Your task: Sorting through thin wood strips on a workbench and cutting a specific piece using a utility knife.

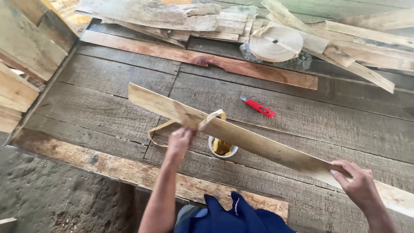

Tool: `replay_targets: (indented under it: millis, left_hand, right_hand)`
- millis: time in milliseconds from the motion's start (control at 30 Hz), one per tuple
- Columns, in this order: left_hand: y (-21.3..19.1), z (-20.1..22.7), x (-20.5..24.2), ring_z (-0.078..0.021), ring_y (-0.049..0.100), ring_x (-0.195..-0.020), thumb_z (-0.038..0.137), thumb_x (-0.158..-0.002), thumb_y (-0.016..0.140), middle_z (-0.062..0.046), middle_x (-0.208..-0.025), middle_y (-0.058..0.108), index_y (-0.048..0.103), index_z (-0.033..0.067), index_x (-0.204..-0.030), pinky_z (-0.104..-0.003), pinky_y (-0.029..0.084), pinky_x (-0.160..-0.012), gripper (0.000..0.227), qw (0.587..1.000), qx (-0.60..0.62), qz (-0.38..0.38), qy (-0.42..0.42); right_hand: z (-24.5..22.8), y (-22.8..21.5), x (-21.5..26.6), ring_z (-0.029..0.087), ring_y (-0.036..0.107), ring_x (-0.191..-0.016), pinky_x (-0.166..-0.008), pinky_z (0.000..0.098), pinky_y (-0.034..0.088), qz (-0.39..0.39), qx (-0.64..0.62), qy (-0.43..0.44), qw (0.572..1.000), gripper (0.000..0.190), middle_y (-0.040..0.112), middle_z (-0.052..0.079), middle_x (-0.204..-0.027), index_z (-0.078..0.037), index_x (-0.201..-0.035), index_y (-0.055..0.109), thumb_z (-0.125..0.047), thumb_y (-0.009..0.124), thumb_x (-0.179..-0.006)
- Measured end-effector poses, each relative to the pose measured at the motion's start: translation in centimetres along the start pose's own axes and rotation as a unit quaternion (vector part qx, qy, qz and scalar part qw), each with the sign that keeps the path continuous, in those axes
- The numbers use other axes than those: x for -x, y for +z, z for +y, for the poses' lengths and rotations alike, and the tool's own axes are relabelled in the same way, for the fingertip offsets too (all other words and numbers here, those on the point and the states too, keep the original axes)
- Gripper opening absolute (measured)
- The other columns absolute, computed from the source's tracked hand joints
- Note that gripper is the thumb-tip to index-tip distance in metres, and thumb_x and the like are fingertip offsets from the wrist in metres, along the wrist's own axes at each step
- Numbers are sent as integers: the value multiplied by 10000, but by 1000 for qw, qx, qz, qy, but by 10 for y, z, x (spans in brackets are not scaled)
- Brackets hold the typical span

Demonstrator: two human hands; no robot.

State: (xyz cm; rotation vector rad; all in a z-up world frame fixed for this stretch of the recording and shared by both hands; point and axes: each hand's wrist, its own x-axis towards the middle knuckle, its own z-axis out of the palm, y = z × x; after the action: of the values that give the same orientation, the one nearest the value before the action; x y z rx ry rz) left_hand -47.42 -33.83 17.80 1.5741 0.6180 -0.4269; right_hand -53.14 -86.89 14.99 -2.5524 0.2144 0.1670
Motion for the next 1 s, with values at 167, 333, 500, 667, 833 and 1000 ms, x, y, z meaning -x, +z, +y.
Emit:
replay_targets:
  millis: [167,333,500,667,833,1000]
  left_hand:
    - [-80,8,-31,-159,552,-593,166,-1081,505,-60,-737,620,613,93,-989,-284,396,-517,159,972,70,207,89]
    - [-188,-7,-111,-109,608,-571,304,-1144,410,4,-694,621,602,132,-1011,-260,518,-513,290,896,208,378,103]
    - [-212,-26,-123,-439,618,-1124,894,-898,167,-276,-1323,583,484,31,-1369,-570,534,-864,1033,918,1,395,-38]
    - [-101,-10,-75,-537,51,-1494,329,-1053,677,-294,-1656,120,267,-33,-1631,-621,69,-1211,796,815,-200,487,244]
    - [95,7,24,-454,-75,-1543,622,-800,683,-202,-1720,9,141,179,-1666,-692,-48,-1186,1114,723,-472,212,458]
    - [188,-26,38,-383,90,-1591,650,-474,897,-116,-1689,239,247,311,-1638,-699,97,-1203,1376,517,-577,93,625]
  right_hand:
    - [33,-6,1,227,656,-1220,-1278,461,171,14,50,4,999,323,760,26,-1279,-189,-1172,770,-292,705,-873]
    - [74,-23,4,256,668,-1204,-1252,497,310,21,34,-8,999,342,765,93,-1247,-107,-1224,742,-205,701,-899]
    - [144,-49,2,217,678,-1154,-1261,528,193,57,85,-33,994,314,761,-2,-1265,-167,-1232,730,-266,663,-941]
    - [157,-83,-1,179,658,-1045,-1185,390,273,156,81,-64,982,184,779,1,-1044,-134,-992,774,-202,603,-1000]
    - [145,-98,0,154,617,-982,-1126,389,258,172,92,-75,978,197,729,-51,-944,-159,-863,708,-229,582,-996]
    - [143,-102,9,164,596,-924,-1178,459,220,158,34,-40,986,235,710,-55,-873,-172,-833,725,-276,572,-977]
